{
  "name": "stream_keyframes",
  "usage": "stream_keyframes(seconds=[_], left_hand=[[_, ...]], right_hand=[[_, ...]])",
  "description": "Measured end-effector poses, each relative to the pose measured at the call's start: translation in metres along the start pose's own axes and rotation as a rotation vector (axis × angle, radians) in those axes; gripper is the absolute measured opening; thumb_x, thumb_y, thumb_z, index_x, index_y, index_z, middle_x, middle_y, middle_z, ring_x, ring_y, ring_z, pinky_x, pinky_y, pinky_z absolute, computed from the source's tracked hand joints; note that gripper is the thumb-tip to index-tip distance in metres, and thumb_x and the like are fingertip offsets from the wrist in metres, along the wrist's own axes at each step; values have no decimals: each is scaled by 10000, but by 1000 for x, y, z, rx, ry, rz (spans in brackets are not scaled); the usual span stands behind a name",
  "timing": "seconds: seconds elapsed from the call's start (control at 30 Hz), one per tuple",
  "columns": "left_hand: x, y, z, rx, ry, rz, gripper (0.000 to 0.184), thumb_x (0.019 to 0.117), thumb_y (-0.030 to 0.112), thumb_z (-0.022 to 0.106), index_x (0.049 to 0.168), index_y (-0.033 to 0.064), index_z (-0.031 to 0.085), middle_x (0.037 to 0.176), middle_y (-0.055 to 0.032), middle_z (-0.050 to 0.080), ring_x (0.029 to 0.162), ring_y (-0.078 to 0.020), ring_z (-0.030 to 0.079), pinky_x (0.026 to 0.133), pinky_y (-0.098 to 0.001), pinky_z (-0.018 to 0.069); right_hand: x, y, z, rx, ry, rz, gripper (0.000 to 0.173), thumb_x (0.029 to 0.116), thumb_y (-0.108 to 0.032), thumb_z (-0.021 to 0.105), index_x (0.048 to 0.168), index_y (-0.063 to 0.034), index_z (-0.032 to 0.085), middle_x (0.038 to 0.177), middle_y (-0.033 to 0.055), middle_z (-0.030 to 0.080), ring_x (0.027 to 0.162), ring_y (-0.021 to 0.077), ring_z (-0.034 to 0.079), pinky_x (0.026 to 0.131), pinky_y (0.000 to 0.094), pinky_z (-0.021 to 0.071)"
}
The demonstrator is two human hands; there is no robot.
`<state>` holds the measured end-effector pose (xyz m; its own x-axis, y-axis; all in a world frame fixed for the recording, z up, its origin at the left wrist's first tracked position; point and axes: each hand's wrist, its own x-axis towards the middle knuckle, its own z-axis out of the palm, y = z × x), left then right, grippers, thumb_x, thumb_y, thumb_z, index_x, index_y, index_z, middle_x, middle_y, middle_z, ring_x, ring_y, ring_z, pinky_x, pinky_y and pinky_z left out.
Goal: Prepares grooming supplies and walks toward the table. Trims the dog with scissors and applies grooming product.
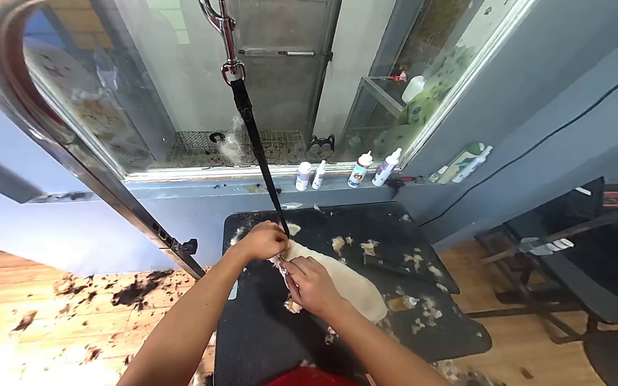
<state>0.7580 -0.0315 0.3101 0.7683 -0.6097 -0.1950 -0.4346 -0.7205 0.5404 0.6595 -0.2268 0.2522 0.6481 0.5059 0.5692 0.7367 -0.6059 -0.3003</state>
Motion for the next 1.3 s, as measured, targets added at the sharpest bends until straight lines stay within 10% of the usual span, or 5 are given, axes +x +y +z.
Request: stream_keyframes(seconds=[0.2,0.43,0.6,0.9,1.3], left_hand=[[3,-1,0,-29,0,-10,296,1024,318,569,991,147,809,1057,-57,737,1130,-237,625,1037,-477,449],[4,3,1,-83,-3,-2,266,1009,308,613,936,134,802,1013,-53,732,1067,-227,643,979,-479,485],[0,-2,0,-180,38,4,178,931,208,658,855,103,780,859,-60,721,872,-220,673,806,-497,525],[-4,7,2,-197,-24,9,202,902,202,668,746,86,723,716,-58,669,720,-228,648,669,-522,509],[-2,8,4,-192,-65,55,173,894,200,693,763,97,737,731,-52,685,726,-217,656,677,-518,516]], right_hand=[[22,-7,-7,359,-129,542,224,1033,-273,567,1140,-119,691,918,-1,739,820,97,718,793,333,620],[27,-2,5,344,128,510,169,876,-238,771,755,-139,706,705,-49,667,649,56,639,621,299,572],[38,-13,-8,513,-107,637,171,1024,-240,617,1105,-137,726,835,-17,733,703,94,700,704,316,622],[19,17,-13,450,-207,310,205,1045,-316,595,1128,-148,679,839,-60,753,751,62,732,731,309,640],[9,7,-9,608,-192,365,176,1061,-240,563,1118,-125,683,828,-6,709,718,114,693,689,310,617]])
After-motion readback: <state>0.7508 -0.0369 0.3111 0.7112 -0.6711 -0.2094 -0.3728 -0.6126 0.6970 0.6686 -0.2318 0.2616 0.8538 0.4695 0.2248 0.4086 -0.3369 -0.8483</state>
